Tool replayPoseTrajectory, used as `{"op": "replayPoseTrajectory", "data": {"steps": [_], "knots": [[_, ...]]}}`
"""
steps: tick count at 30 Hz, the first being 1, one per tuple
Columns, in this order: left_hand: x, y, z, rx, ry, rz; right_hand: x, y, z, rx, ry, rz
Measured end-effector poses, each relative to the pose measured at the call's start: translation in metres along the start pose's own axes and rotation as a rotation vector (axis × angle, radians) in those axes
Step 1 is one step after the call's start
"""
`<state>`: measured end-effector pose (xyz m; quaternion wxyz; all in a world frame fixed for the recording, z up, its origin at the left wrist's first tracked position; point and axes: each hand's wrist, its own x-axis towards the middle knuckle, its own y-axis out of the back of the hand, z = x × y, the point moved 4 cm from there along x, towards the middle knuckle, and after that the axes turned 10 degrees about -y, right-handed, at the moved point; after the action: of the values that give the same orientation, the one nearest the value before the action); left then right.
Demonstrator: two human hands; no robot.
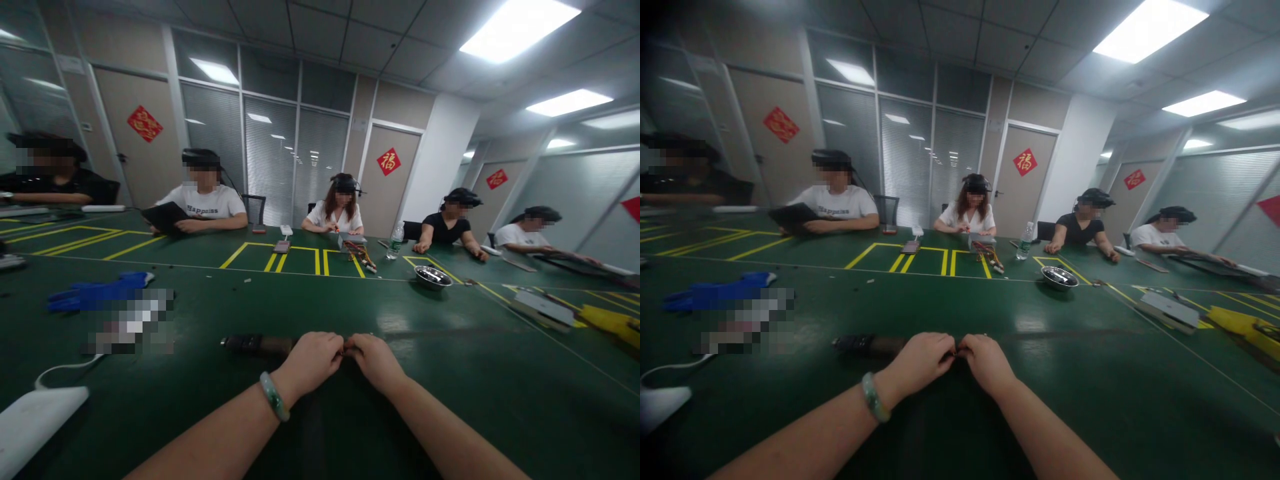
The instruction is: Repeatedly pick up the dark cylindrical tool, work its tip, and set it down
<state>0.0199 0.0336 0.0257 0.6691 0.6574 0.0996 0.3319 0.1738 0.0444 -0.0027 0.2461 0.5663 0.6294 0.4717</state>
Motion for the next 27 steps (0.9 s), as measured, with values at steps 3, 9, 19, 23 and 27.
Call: {"op": "replayPoseTrajectory", "data": {"steps": [3,9,19,23,27], "knots": [[0.000,0.003,0.002,-0.019,-0.010,0.027,0.001,-0.001,-0.006,-0.042,0.017,0.017],[-0.003,0.007,0.003,-0.034,-0.022,0.074,0.005,-0.002,-0.012,-0.102,0.074,0.018],[-0.010,0.021,0.016,-0.092,-0.259,0.120,0.015,0.029,0.042,-0.276,-0.145,0.071],[-0.014,0.014,0.012,-0.105,-0.311,0.038,-0.020,0.081,0.125,-0.323,-0.442,0.096],[-0.015,0.006,0.005,-0.097,-0.284,0.028,-0.091,0.142,0.225,-0.337,-0.834,0.112]]}}
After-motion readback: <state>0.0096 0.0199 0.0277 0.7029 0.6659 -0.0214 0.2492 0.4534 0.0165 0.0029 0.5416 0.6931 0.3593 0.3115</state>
